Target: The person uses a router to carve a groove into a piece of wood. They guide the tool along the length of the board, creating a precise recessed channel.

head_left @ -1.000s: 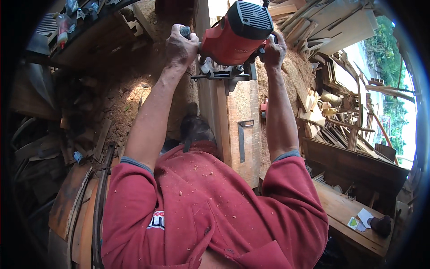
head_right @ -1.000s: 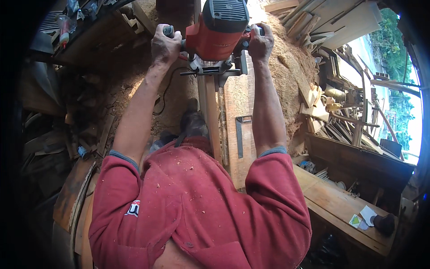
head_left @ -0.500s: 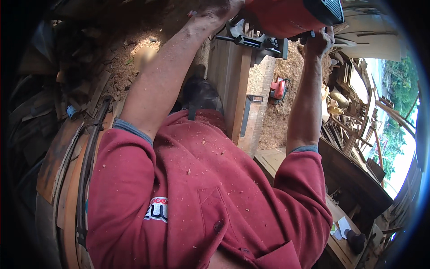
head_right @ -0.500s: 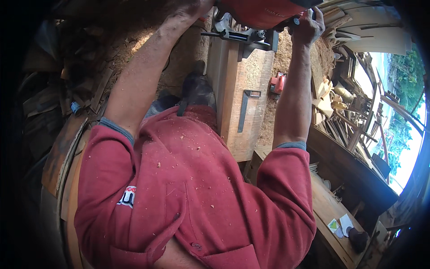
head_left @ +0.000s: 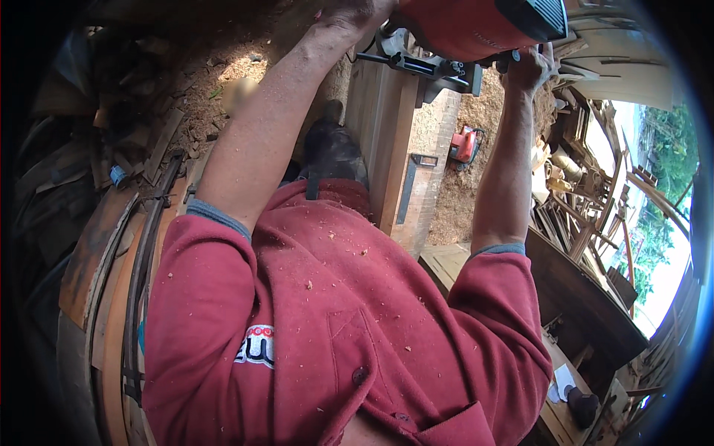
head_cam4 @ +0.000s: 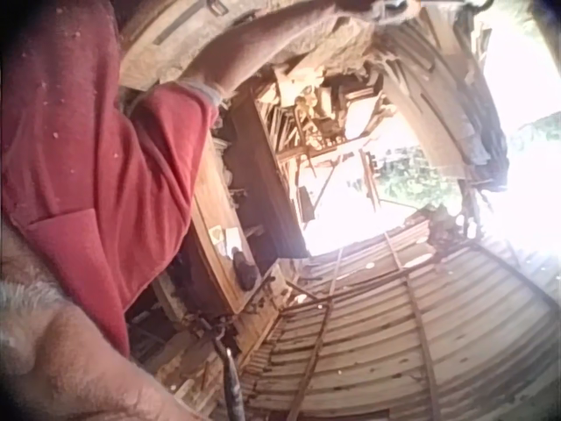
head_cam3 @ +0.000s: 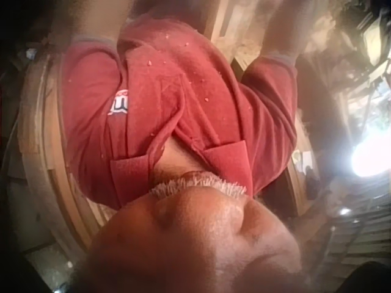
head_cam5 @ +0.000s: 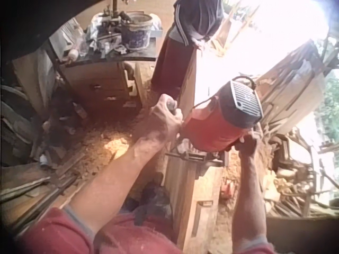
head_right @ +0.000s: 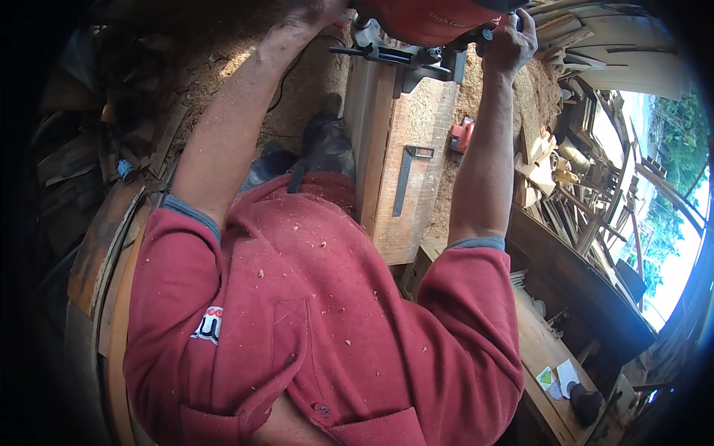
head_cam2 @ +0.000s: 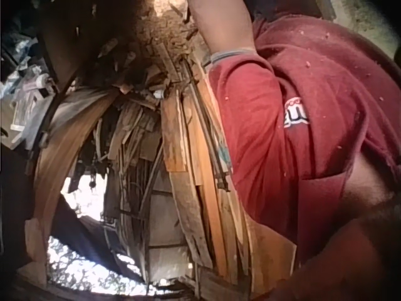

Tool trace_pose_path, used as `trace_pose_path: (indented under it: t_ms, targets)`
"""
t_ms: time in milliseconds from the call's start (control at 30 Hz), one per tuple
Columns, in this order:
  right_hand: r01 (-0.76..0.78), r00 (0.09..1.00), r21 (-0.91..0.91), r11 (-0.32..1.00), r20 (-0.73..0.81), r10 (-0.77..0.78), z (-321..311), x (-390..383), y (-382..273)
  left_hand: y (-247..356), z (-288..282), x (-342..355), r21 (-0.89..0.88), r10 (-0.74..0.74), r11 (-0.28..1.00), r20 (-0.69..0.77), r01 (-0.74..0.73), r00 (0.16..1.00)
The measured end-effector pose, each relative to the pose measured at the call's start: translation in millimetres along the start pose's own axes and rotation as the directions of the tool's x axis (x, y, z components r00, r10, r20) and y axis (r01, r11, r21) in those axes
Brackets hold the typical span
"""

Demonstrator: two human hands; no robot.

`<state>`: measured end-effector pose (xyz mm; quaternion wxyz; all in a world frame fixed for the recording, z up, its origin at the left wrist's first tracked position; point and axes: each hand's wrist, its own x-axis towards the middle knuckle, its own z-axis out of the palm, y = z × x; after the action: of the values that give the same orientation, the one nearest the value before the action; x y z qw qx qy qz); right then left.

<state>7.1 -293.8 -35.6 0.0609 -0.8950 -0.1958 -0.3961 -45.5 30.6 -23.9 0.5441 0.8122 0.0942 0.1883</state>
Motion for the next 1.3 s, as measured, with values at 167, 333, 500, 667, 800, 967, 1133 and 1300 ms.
trace_pose_path:
  t_ms: [167,333,500,667,800,967,1133,1300]
  targets:
    - [0.157,0.987,-0.290,0.944,0.012,-0.160,22,-35,41,11,-1,-10,0.163,-0.099,0.983,0.082,0.085,0.992]
    - [-0.021,0.999,-0.089,0.996,0.028,0.024,22,-15,-12,-25,8,0,0.161,0.019,0.987,-0.052,-0.010,0.998]
    - [0.015,1.000,-0.098,0.995,-0.015,-0.016,-9,-1,-24,4,-5,2,0.052,-0.009,0.999,-0.032,0.010,0.999]
    - [-0.133,0.991,0.008,0.991,0.002,0.133,17,-30,-22,-29,14,-5,0.113,0.079,0.991,-0.070,-0.070,0.994]
    - [-0.242,0.966,0.249,0.938,-0.026,0.256,8,-10,-31,-15,9,-4,0.178,0.064,0.982,-0.052,-0.053,0.997]
    - [-0.116,0.993,0.011,0.993,-0.031,0.116,5,-9,-35,-17,-2,-10,0.121,-0.033,0.992,0.004,0.032,0.999]
    - [-0.209,0.977,0.134,0.969,0.000,0.211,17,-7,-26,18,-10,-3,0.344,-0.153,0.932,0.081,0.116,0.985]
    - [-0.131,0.990,0.125,0.983,-0.028,0.136,-2,-5,-20,11,1,-3,0.009,-0.024,1.000,0.027,0.024,0.999]
